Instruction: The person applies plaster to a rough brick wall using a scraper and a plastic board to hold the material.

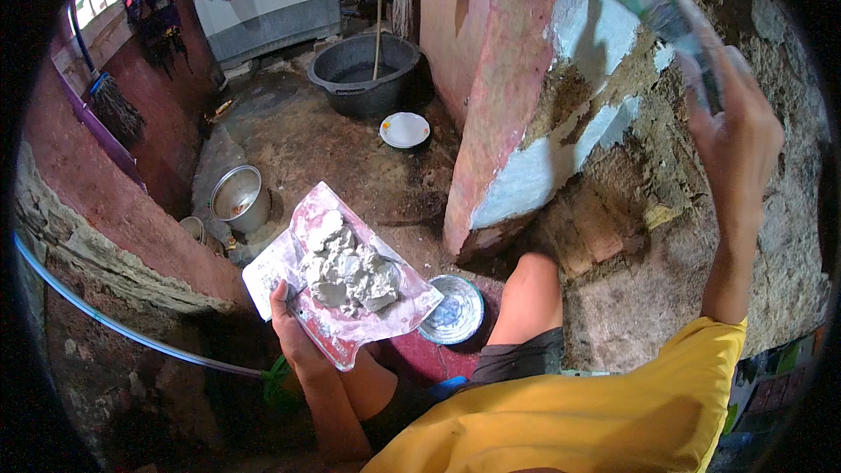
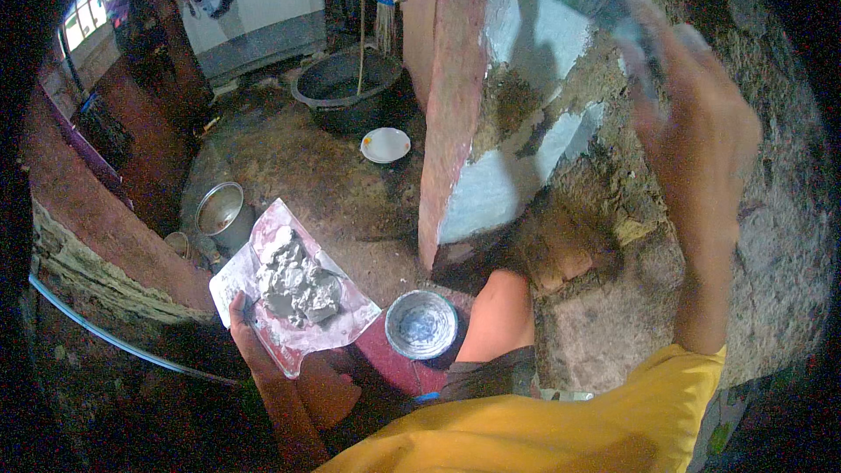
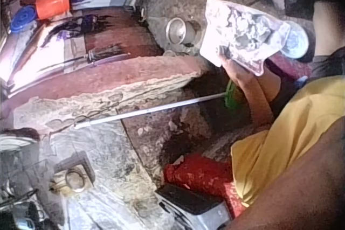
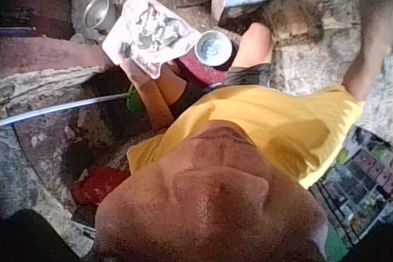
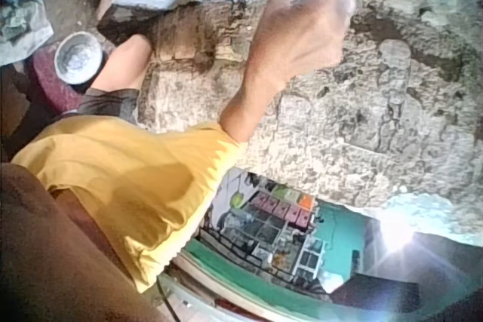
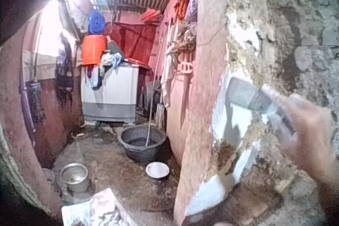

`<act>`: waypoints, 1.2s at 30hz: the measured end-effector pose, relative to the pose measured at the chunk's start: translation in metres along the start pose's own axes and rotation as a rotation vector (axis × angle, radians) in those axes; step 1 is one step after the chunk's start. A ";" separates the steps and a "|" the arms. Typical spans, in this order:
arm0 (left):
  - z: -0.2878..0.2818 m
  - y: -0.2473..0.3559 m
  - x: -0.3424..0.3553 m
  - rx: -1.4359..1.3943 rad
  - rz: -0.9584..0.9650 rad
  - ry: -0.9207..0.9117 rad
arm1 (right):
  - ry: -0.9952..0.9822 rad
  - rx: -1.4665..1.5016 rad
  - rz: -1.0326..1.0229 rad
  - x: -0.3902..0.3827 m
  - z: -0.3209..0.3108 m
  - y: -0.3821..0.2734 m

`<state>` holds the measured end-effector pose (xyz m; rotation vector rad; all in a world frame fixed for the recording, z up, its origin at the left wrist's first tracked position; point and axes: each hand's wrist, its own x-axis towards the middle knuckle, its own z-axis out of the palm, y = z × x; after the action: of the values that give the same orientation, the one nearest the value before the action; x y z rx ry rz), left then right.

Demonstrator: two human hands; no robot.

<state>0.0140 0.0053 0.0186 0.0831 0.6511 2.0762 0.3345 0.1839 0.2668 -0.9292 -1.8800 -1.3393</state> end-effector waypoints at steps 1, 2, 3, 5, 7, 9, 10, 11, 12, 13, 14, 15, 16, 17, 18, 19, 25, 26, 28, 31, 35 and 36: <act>-0.002 0.000 0.001 0.008 -0.003 -0.010 | 0.099 -0.012 -0.061 0.003 -0.004 0.003; -0.004 0.001 0.002 0.016 -0.006 -0.019 | 0.068 0.008 -0.069 0.005 -0.007 -0.001; -0.006 0.001 0.003 0.026 -0.008 -0.024 | 0.038 0.027 -0.077 0.006 -0.011 -0.005; -0.011 0.001 0.004 0.047 -0.012 -0.033 | -0.074 0.075 -0.083 0.006 -0.012 -0.014; -0.012 0.001 0.004 0.034 -0.001 -0.034 | -0.228 0.087 -0.114 0.007 -0.009 -0.022; -0.013 0.002 0.004 0.019 0.002 -0.038 | -0.271 0.055 -0.122 0.010 -0.007 -0.024; -0.014 0.002 0.005 0.010 -0.001 -0.041 | -0.292 0.041 -0.126 0.012 -0.006 -0.024; -0.015 0.002 0.005 0.002 -0.004 -0.045 | -0.253 0.014 -0.130 0.015 -0.005 -0.021; -0.016 0.001 0.006 0.008 0.003 -0.028 | -0.216 -0.013 -0.136 0.017 -0.004 -0.015; -0.017 0.000 0.006 0.013 0.011 -0.011 | -0.179 -0.040 -0.142 0.019 -0.004 -0.010; -0.017 0.000 0.006 0.017 0.020 0.007 | -0.147 -0.029 -0.110 0.020 -0.007 -0.007; -0.018 0.001 0.006 0.024 0.016 0.009 | -0.114 -0.017 -0.078 0.022 -0.012 -0.005; -0.017 0.004 0.005 0.030 0.012 0.011 | -0.081 -0.004 -0.047 0.022 -0.013 -0.003; -0.015 0.003 0.004 0.036 0.001 0.007 | -0.006 0.114 -0.070 0.017 -0.009 0.001; -0.012 0.004 0.003 0.024 -0.013 -0.008 | -0.007 0.212 -0.089 0.010 -0.002 -0.004; -0.009 0.004 0.002 0.012 -0.035 -0.026 | -0.014 0.304 -0.107 0.001 0.007 -0.011; -0.015 0.001 0.004 -0.008 -0.010 -0.049 | -0.295 0.327 -0.066 -0.028 0.028 -0.024; -0.016 0.002 0.005 0.005 0.003 -0.050 | -0.280 0.331 -0.058 -0.029 0.031 -0.022; -0.009 0.003 0.001 0.024 0.017 -0.041 | -0.269 0.318 -0.093 -0.027 0.032 -0.019; -0.004 0.002 -0.001 0.000 0.011 -0.078 | -0.342 0.221 -0.135 -0.019 0.022 -0.019; -0.014 0.004 0.005 0.012 -0.004 -0.044 | -0.479 0.133 -0.209 -0.011 0.002 -0.029; -0.016 0.004 0.005 0.011 -0.004 -0.044 | -0.506 0.126 -0.246 -0.010 -0.004 -0.032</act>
<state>0.0028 0.0010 0.0059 0.1334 0.6357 2.0609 0.3138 0.1709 0.2439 -1.0696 -2.5008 -1.1750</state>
